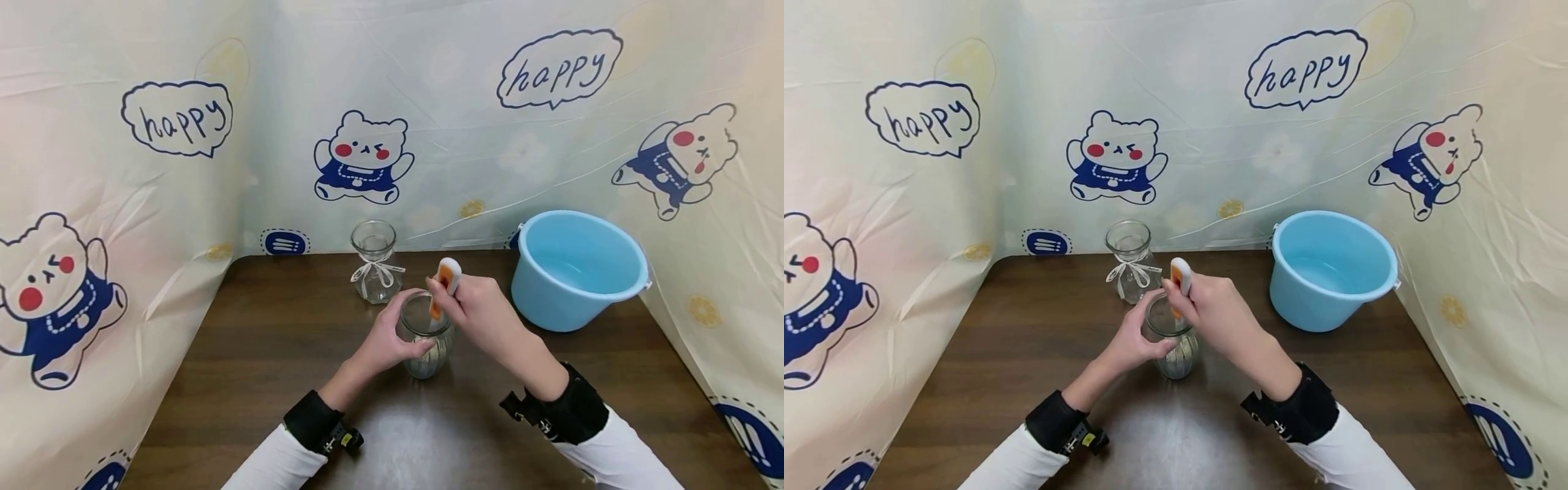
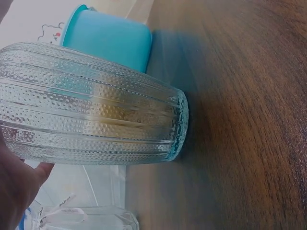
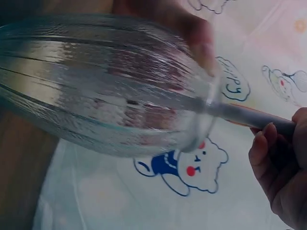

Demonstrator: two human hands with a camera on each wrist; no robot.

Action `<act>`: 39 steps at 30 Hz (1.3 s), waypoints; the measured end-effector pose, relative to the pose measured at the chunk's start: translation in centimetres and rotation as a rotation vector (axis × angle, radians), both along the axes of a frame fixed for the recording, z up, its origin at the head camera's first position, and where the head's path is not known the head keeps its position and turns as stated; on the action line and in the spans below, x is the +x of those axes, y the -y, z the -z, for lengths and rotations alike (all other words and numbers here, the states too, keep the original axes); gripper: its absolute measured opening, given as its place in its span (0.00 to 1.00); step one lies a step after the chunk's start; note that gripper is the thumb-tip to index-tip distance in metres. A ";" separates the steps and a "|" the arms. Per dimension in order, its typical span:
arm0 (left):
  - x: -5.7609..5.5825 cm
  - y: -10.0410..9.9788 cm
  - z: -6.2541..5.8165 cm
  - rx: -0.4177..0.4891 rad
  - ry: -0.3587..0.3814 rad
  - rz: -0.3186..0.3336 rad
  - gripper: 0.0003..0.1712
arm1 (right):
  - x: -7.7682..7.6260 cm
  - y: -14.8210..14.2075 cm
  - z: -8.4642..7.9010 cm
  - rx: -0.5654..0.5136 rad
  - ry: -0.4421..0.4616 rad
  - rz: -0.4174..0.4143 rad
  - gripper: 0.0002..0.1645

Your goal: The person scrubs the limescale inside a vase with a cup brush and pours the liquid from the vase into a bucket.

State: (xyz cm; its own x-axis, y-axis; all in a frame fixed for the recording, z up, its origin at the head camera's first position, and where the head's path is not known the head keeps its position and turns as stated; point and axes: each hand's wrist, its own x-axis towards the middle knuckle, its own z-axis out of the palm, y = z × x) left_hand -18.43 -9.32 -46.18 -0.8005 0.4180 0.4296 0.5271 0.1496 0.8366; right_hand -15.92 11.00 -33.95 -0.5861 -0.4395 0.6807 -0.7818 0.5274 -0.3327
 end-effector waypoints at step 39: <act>-0.2 0.0 0.1 -0.022 0.010 -0.034 0.48 | 0.0 0.9 -2.7 -0.254 0.000 0.093 0.29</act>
State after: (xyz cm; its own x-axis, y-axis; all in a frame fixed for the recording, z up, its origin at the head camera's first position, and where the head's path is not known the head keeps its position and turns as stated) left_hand -18.65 -9.30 -46.27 -0.8185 0.4001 0.4124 0.5129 0.1852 0.8382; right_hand -15.91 10.06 -31.24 -0.6156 -0.1991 0.7625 -0.7343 0.4962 -0.4632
